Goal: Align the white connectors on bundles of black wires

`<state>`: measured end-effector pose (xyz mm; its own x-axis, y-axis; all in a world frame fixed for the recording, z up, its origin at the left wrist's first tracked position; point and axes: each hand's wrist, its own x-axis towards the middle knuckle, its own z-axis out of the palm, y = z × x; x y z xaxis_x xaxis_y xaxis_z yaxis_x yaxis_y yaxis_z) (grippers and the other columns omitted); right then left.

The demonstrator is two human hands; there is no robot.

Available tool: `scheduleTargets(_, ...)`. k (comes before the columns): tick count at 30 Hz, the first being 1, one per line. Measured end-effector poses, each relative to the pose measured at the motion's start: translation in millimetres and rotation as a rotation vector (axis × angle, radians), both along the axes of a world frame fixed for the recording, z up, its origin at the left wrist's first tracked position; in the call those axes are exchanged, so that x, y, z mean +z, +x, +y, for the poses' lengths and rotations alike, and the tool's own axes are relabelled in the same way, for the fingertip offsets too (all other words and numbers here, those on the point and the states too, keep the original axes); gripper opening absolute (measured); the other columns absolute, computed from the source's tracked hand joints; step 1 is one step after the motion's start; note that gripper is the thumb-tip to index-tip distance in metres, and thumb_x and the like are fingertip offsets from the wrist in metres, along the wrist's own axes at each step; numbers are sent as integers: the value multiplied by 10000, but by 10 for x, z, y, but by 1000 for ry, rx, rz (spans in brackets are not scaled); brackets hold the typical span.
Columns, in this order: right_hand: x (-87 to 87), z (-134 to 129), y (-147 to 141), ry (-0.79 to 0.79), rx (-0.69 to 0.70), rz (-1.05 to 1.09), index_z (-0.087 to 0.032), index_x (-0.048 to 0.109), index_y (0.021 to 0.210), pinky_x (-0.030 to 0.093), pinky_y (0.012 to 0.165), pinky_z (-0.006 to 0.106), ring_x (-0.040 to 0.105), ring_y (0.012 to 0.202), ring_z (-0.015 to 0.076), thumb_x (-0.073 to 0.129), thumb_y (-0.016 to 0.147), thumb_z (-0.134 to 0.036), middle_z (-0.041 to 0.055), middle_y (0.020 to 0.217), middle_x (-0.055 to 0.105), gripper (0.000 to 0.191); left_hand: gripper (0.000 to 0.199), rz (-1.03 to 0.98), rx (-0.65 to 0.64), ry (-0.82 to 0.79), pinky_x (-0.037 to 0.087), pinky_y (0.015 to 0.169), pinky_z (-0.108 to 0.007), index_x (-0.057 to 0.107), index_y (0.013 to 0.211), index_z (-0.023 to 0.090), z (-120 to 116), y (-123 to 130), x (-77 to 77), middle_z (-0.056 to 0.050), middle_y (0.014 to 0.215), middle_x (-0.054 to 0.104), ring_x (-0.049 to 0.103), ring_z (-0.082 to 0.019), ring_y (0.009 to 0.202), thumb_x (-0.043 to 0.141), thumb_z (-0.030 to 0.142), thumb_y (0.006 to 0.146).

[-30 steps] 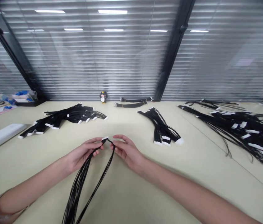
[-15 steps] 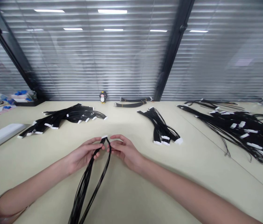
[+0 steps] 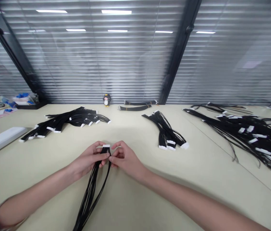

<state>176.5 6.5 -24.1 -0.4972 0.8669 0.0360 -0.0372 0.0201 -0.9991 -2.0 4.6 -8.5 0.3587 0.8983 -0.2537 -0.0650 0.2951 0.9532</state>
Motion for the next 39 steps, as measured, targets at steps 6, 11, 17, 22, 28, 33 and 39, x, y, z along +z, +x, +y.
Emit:
scheduleTargets(6, 0, 5, 14, -50, -45, 69, -212, 426, 960, 424, 640, 278, 534, 634, 112, 603, 782, -269, -24, 709, 539, 257, 405, -64, 1, -83, 393, 567, -196, 399, 1011, 184, 26, -22, 3, -7, 782, 524, 527, -63, 607, 637, 234, 688)
scheduleTargets(11, 37, 9, 28, -155, -102, 153, -202, 447, 955, 403, 641, 248, 517, 647, 99, 624, 762, -240, -14, 732, 556, 264, 372, -183, 27, -222, 436, 706, -229, 412, 994, 175, 50, -23, 46, -27, 837, 538, 583, -112, 744, 606, 154, 677)
scheduleTargets(17, 46, 50, 32, -235, -160, 240, -189, 470, 941, 365, 616, 216, 485, 634, 79, 641, 753, -267, -14, 718, 548, 267, 310, -254, -36, -320, 422, 657, -237, 430, 948, 178, 46, -49, 111, 6, 786, 484, 557, -97, 660, 581, 161, 678)
scheduleTargets(22, 52, 47, 42, -244, -145, 246, -188, 469, 939, 352, 623, 215, 472, 639, 79, 633, 757, -258, 4, 758, 583, 255, 314, -292, -32, -333, 286, 518, -169, 425, 949, 191, 66, -63, 92, 23, 753, 458, 417, -14, 526, 579, 144, 679)
scheduleTargets(28, 41, 48, 42, -247, -145, 249, -199, 481, 938, 355, 640, 227, 480, 666, 96, 657, 731, -273, 1, 746, 579, 282, 316, -308, -15, -345, 225, 494, -160, 429, 949, 191, 68, -72, 71, 10, 786, 486, 355, 4, 509, 583, 142, 678)
scheduleTargets(33, 34, 58, 29, -256, -159, 272, -197, 485, 948, 369, 650, 234, 499, 686, 106, 666, 723, -277, 15, 768, 591, 300, 319, -304, -17, -318, 239, 506, -159, 443, 960, 186, 94, -81, 45, -4, 827, 508, 369, 4, 527, 594, 154, 680)
scheduleTargets(39, 13, 74, 40, -282, -189, 321, -192, 485, 966, 388, 720, 237, 532, 785, 111, 673, 719, -265, 25, 819, 599, 319, 396, -239, -41, -200, 246, 514, -154, 446, 1052, 200, 144, -69, 10, -21, 894, 537, 365, 18, 539, 630, 213, 702)
